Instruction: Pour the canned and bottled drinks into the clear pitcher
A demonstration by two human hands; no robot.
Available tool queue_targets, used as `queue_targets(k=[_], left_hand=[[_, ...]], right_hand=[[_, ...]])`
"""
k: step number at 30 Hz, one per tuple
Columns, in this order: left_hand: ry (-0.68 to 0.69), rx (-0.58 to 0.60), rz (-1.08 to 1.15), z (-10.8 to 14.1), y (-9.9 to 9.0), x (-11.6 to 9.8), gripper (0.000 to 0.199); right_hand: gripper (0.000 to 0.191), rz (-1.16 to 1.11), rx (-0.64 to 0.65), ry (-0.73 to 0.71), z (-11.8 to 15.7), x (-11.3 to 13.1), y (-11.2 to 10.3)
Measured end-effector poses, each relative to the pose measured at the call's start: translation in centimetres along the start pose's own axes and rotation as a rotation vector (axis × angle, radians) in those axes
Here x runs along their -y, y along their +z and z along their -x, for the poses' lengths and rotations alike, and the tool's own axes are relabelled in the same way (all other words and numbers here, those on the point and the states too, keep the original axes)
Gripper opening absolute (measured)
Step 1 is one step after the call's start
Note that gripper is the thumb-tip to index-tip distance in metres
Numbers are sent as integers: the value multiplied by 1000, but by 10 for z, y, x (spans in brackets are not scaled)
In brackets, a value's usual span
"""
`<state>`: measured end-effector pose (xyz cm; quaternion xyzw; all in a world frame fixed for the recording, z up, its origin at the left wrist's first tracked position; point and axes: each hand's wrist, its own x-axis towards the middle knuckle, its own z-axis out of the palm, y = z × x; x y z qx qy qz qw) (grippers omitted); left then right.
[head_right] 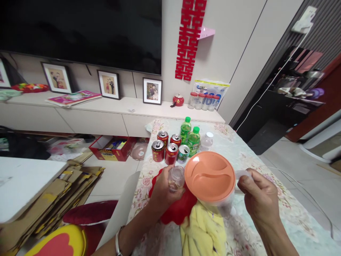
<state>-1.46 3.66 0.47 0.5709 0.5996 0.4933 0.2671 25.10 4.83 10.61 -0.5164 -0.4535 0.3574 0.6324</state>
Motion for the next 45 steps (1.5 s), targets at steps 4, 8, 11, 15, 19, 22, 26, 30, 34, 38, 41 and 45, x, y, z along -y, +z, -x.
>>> queue_targets(k=[4, 8, 11, 15, 19, 22, 26, 30, 34, 38, 41, 45], left_hand=[[30, 36, -4, 0, 4, 6, 77], [14, 33, -16, -1, 5, 5, 79], [14, 41, -17, -1, 3, 2, 79], [13, 46, -12, 0, 1, -1, 76], [19, 45, -7, 0, 0, -2, 75], [33, 44, -4, 0, 0, -1, 74], [45, 40, -2, 0, 1, 1, 75], [54, 32, -5, 0, 1, 2, 73], [70, 24, 0, 0, 1, 1, 73], [84, 8, 0, -1, 2, 3, 74], [85, 2, -1, -1, 2, 3, 73], [81, 19, 3, -2, 2, 3, 72]], right_hand=[[46, 21, 6, -10, -2, 3, 3], [44, 53, 12, -5, -3, 8, 5], [44, 73, 14, 3, -3, 10, 7], [47, 95, 12, 8, -2, 13, 10], [48, 108, 12, 19, -3, 14, 13], [50, 118, 11, 31, -3, 14, 14], [52, 140, 24, 15, -4, 14, 14], [52, 152, 34, 5, -4, 14, 13], [50, 151, 29, 22, -4, 14, 13], [49, 151, 38, 17, -5, 15, 14], [52, 153, 53, -8, -4, 16, 14], [50, 151, 58, -23, -5, 16, 14]])
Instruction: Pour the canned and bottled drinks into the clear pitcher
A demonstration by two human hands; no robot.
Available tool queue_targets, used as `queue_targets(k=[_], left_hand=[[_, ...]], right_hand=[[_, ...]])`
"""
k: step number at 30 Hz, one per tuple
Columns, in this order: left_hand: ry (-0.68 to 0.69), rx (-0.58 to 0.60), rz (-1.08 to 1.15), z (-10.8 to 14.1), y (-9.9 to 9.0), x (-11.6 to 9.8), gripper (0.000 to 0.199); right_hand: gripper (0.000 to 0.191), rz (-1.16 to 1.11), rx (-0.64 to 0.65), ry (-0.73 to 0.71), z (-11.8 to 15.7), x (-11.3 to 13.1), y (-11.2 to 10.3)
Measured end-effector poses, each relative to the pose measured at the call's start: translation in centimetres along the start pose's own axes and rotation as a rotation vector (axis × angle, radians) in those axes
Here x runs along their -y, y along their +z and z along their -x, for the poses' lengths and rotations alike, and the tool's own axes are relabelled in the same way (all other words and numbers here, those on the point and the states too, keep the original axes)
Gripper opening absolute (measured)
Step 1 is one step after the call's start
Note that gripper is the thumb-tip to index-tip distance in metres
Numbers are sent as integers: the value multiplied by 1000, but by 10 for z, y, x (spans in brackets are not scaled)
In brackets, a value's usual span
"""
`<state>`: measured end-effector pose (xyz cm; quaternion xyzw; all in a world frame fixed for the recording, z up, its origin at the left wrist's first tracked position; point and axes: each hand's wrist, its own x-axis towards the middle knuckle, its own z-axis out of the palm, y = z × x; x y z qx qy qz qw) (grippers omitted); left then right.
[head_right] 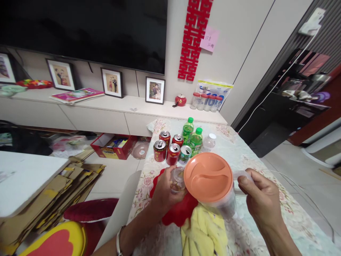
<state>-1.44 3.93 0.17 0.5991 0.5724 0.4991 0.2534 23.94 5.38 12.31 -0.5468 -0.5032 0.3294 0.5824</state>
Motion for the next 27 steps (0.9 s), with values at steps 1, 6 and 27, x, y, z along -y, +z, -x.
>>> queue_targets(k=[1, 6, 27], left_hand=[[-1, 3, -1, 0, 0, 0, 72], [-4, 12, -7, 0, -2, -1, 71], [10, 20, 1, 0, 1, 2, 72]], right_hand=[[50, -2, -1, -1, 0, 0, 0], [48, -8, -9, 4, 0, 0, 0], [59, 22, 22, 56, 3, 9, 0]])
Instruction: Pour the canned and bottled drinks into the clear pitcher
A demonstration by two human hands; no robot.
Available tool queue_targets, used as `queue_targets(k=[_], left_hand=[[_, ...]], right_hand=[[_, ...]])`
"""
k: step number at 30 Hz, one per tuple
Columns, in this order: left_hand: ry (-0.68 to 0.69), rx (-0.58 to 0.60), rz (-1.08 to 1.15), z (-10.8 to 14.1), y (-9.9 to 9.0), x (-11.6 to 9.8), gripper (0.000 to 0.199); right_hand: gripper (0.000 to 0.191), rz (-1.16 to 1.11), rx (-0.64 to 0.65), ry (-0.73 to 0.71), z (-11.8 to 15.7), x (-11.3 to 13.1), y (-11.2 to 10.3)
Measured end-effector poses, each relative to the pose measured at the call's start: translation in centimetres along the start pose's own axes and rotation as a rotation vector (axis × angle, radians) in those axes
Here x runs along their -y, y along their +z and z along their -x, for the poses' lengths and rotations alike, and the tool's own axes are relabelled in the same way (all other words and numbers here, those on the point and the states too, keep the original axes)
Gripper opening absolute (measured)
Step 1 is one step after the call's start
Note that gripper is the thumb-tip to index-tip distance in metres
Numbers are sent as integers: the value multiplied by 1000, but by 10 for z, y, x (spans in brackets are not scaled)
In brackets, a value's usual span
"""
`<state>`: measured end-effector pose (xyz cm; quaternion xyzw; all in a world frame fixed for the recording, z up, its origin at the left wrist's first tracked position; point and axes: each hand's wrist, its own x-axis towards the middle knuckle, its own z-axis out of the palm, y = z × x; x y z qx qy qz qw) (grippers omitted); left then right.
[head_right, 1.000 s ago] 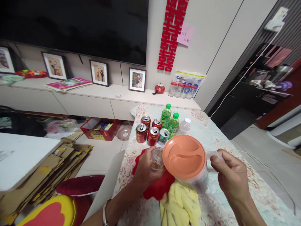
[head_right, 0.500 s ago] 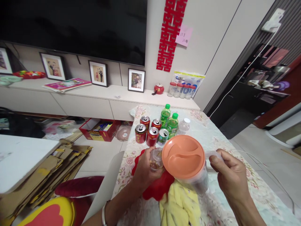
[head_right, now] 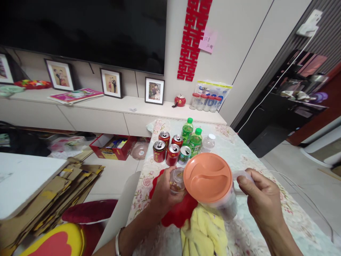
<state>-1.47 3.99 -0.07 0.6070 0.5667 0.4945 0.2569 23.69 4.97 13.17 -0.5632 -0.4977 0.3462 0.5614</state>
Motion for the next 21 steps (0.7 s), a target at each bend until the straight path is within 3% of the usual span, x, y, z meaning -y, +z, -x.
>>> queue_targets(k=[21], left_hand=[[-3, 5, -11, 0, -2, -2, 72]], right_hand=[[57, 34, 22, -42, -2, 2, 0]])
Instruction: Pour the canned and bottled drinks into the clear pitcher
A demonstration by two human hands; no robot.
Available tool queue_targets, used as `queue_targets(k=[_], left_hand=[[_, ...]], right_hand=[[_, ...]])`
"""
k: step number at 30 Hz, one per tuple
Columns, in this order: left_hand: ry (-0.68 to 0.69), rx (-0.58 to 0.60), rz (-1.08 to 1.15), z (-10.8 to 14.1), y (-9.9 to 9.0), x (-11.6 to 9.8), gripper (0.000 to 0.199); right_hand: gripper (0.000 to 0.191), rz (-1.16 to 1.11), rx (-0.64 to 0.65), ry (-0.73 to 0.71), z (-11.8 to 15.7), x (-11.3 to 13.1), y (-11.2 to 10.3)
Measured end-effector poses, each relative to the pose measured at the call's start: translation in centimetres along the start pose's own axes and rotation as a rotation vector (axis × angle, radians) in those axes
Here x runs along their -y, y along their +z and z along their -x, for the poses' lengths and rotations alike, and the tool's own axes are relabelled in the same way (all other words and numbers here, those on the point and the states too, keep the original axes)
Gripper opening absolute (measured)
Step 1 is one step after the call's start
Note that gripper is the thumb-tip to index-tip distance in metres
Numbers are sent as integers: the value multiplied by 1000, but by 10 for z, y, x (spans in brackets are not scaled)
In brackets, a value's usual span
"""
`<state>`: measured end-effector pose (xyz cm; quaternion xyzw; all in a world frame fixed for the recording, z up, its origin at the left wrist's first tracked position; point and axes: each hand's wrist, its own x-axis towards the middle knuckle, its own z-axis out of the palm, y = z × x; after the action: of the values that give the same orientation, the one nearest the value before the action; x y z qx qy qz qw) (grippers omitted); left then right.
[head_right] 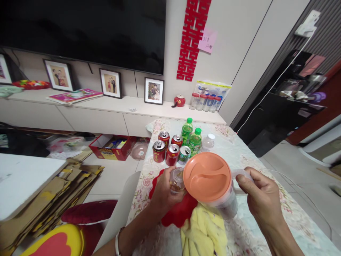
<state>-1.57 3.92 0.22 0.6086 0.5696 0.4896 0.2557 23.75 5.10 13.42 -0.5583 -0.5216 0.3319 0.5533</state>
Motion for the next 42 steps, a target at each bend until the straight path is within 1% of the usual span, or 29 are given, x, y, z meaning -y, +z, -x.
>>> queue_targets(k=[4, 7, 11, 15, 20, 23, 31, 37, 42], left_hand=[[-8, -4, -12, 1, 1, 1, 71], [-10, 1, -8, 1, 2, 2, 73], [-16, -1, 6, 1, 2, 2, 74], [-13, -4, 9, 1, 1, 2, 74], [-4, -9, 10, 1, 2, 2, 73], [6, -16, 14, 1, 2, 2, 74], [24, -27, 2, 0, 1, 1, 71], [-9, 4, 22, 0, 1, 0, 73], [-5, -10, 33, 1, 0, -2, 72]], right_hand=[[57, 13, 34, -11, 0, -2, -2], [56, 16, 23, -32, -1, -4, -4], [55, 32, 42, -37, -2, -5, -4], [57, 30, 17, -49, -3, -5, -4], [51, 37, 66, -46, -3, -7, -7], [49, 35, 66, -52, -3, -8, -9], [47, 57, 100, -50, -6, -16, -18], [45, 55, 106, -46, -6, -19, -19], [46, 58, 117, -30, -8, -20, -21]])
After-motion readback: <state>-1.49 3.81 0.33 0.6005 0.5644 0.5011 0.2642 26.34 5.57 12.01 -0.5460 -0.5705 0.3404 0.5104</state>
